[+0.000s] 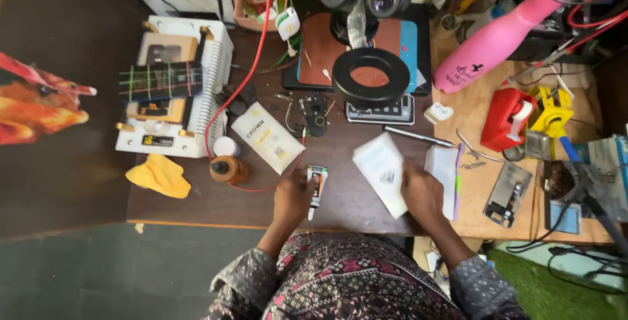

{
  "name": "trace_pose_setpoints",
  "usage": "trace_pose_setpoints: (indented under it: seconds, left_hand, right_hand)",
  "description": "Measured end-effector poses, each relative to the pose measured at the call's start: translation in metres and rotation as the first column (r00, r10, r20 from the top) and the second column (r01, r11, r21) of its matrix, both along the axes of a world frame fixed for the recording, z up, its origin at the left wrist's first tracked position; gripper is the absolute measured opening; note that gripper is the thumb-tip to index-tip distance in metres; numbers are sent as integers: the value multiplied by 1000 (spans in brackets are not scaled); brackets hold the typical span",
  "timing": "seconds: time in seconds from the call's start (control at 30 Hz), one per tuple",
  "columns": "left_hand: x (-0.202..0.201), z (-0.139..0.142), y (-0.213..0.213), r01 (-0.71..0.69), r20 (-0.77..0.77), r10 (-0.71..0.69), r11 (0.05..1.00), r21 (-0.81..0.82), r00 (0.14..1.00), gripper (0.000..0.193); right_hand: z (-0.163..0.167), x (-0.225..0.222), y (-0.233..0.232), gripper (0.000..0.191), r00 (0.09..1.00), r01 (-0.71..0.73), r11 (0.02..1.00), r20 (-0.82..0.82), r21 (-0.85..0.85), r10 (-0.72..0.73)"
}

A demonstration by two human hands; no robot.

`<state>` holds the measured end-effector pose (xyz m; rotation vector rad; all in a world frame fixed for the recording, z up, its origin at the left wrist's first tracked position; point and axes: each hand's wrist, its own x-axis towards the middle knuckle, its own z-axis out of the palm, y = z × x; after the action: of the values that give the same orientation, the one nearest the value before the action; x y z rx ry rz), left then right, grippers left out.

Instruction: The person works at a repair bench handling a disassembled phone back cover and small components. They apply adhesive from a glue tube to the phone part, pick up and position small parts and wires, and reach toward the shelf to handle a multimeter and other equipment.

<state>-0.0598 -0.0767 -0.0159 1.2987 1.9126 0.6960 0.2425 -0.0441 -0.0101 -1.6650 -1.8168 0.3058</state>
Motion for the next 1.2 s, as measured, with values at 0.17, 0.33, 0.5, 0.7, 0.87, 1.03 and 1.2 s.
trace_pose_setpoints:
  seconds: [0.17,0.33,0.5,0.7,0.87,1.03,1.2]
  left_hand:
    - [0,9,-4,70,-85,-66,997,43,994,37]
    - [4,25,-7,94,-253,-111,992,-79,961,43]
    - [3,41,-17,162,-441,-47,960,227,896,55]
    - [32,12,-12,51,409,-127,980,192,904,62]
    - [54,-21,-2,-13,662,67,996,-85,746,43]
    - [57,-26,-13,-91,607,126,992,-88,785,51]
    - [55,-26,-16,-208,659,316,949,-238,683,63]
  right_hand:
    - [-6,-3,-2,17,845,41,999,-535,32,-17]
    - [-10,-9,-8,11,962,-18,999,271,27,10]
    - [-17,-32,-10,22,987,137,990,96,-38,-133]
    - [-6,-52,-8,27,968,37,981,-236,-191,-83]
    - [13,-47,30,24,997,-26,943,56,-333,47]
    - [16,11,84,30,861,-218,976,470,-3,194]
    - [16,25,92,24,834,-293,947,450,-131,320]
